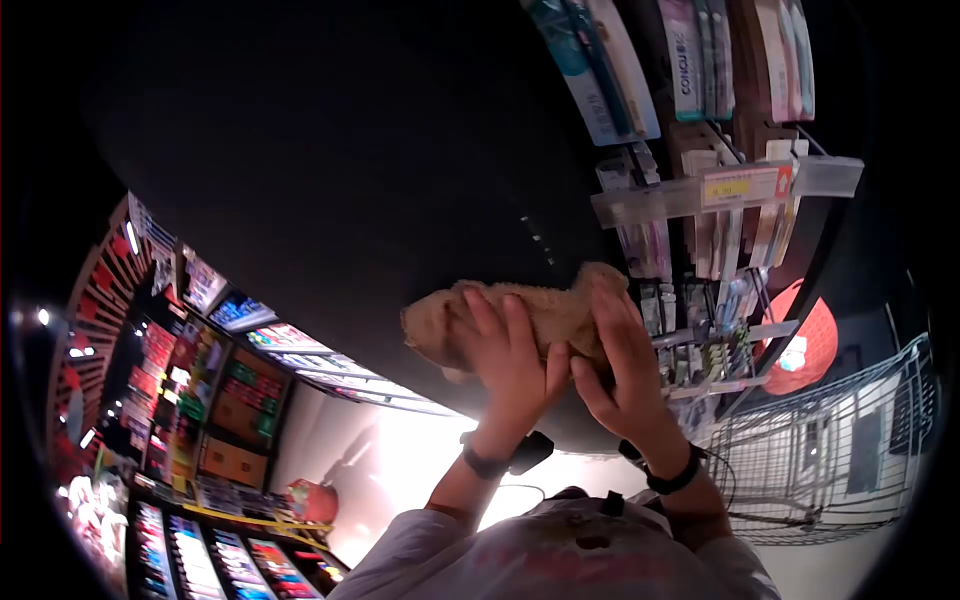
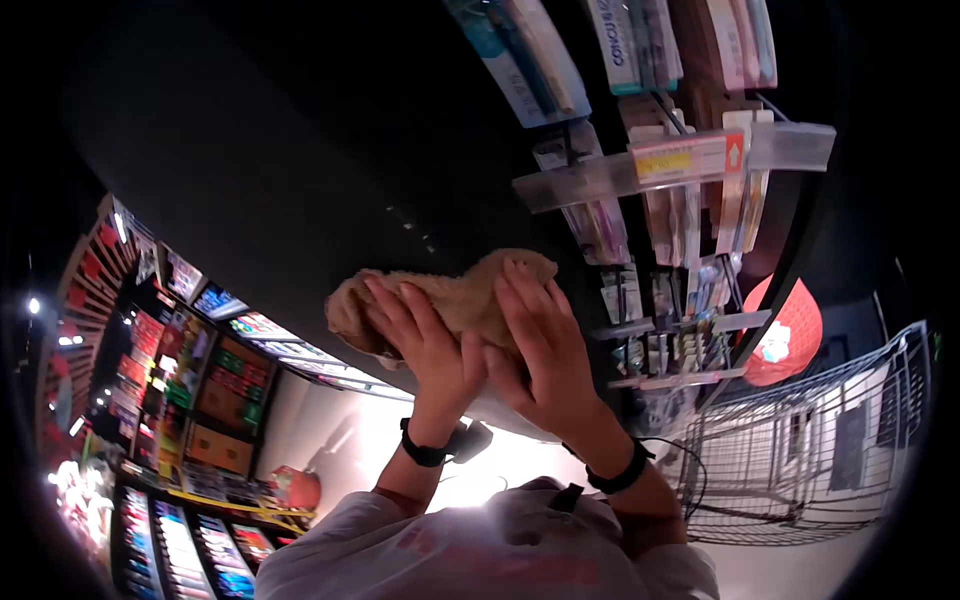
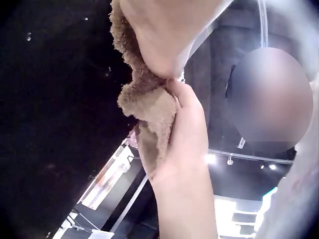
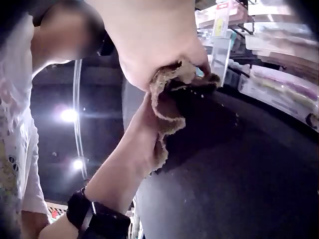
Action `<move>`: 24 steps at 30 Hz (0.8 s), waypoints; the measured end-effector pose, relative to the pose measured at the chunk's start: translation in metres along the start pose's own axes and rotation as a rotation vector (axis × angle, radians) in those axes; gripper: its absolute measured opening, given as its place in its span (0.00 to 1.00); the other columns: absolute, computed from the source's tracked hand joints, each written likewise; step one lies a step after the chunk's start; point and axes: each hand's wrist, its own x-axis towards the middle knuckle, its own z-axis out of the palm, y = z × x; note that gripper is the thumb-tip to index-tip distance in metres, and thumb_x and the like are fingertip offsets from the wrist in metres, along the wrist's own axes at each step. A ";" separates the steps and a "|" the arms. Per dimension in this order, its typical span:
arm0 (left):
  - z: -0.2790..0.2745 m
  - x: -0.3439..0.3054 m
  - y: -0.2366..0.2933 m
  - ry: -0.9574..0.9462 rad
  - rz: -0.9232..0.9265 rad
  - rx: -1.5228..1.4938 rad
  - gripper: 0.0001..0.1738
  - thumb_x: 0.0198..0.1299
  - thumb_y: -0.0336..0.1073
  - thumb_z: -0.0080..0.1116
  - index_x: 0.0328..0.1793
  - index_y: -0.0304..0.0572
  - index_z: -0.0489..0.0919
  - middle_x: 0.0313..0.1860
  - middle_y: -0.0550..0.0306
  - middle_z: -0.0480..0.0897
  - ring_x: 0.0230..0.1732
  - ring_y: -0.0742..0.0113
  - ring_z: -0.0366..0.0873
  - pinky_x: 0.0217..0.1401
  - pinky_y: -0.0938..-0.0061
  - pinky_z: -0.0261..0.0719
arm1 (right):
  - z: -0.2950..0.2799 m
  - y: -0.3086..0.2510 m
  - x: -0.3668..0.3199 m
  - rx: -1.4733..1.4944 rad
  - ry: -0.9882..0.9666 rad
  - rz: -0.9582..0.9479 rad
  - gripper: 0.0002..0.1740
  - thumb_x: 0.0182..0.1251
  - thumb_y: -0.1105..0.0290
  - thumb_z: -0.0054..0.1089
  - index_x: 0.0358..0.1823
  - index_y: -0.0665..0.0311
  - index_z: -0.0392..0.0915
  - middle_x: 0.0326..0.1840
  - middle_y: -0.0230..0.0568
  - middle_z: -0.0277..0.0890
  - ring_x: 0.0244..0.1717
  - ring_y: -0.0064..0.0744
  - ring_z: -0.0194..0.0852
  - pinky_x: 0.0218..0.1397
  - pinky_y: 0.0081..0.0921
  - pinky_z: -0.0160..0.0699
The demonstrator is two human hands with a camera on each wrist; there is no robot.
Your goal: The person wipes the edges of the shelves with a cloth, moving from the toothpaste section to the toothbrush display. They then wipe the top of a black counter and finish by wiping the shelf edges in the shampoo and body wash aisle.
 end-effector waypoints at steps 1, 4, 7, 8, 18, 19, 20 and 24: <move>-0.007 0.011 0.001 -0.032 -0.001 0.008 0.40 0.58 0.56 0.45 0.72 0.40 0.55 0.71 0.24 0.45 0.67 0.17 0.45 0.64 0.30 0.43 | -0.006 -0.003 0.009 0.002 -0.016 -0.018 0.39 0.58 0.64 0.56 0.67 0.76 0.52 0.67 0.68 0.53 0.67 0.66 0.52 0.69 0.51 0.49; -0.024 0.057 -0.002 0.023 0.045 0.009 0.41 0.62 0.61 0.35 0.74 0.42 0.52 0.73 0.28 0.42 0.72 0.25 0.40 0.68 0.33 0.38 | -0.006 -0.012 0.049 0.188 0.008 -0.079 0.41 0.59 0.60 0.57 0.67 0.78 0.51 0.69 0.67 0.50 0.70 0.65 0.48 0.71 0.49 0.47; -0.033 0.095 -0.003 0.128 0.025 0.089 0.40 0.65 0.62 0.28 0.76 0.44 0.47 0.74 0.31 0.42 0.74 0.34 0.40 0.71 0.40 0.37 | -0.001 -0.011 0.093 0.196 0.080 -0.212 0.45 0.59 0.56 0.57 0.67 0.80 0.48 0.70 0.67 0.45 0.72 0.64 0.42 0.72 0.47 0.45; -0.033 0.100 -0.006 0.162 0.023 0.128 0.40 0.65 0.62 0.28 0.76 0.44 0.46 0.74 0.32 0.42 0.74 0.34 0.40 0.71 0.40 0.38 | -0.002 -0.006 0.105 0.213 0.047 -0.274 0.48 0.59 0.54 0.57 0.69 0.78 0.44 0.73 0.65 0.40 0.73 0.63 0.37 0.72 0.48 0.42; -0.006 0.026 -0.003 0.038 -0.046 0.194 0.47 0.63 0.67 0.31 0.77 0.46 0.34 0.75 0.36 0.31 0.74 0.33 0.37 0.70 0.39 0.45 | 0.000 0.020 0.056 0.245 -0.173 -0.023 0.51 0.60 0.39 0.48 0.73 0.67 0.42 0.77 0.57 0.29 0.76 0.61 0.22 0.73 0.53 0.29; 0.001 0.017 -0.002 0.050 -0.078 0.095 0.47 0.63 0.67 0.32 0.77 0.47 0.34 0.75 0.38 0.32 0.75 0.35 0.38 0.71 0.41 0.45 | 0.002 0.022 0.046 0.267 -0.176 0.019 0.50 0.61 0.40 0.47 0.73 0.67 0.42 0.77 0.57 0.28 0.76 0.61 0.22 0.73 0.53 0.29; 0.010 0.007 0.001 0.066 -0.112 -0.004 0.47 0.63 0.66 0.33 0.77 0.48 0.34 0.76 0.40 0.33 0.75 0.38 0.38 0.72 0.43 0.45 | 0.003 0.023 0.037 0.288 -0.180 0.058 0.49 0.61 0.40 0.47 0.73 0.67 0.43 0.77 0.57 0.28 0.76 0.62 0.22 0.73 0.53 0.29; 0.035 -0.014 0.011 0.146 -0.241 -0.399 0.46 0.63 0.64 0.39 0.77 0.52 0.34 0.77 0.48 0.38 0.75 0.48 0.42 0.75 0.50 0.46 | 0.010 0.032 0.008 0.462 -0.104 0.149 0.46 0.59 0.45 0.54 0.74 0.55 0.46 0.77 0.59 0.25 0.73 0.72 0.24 0.72 0.57 0.35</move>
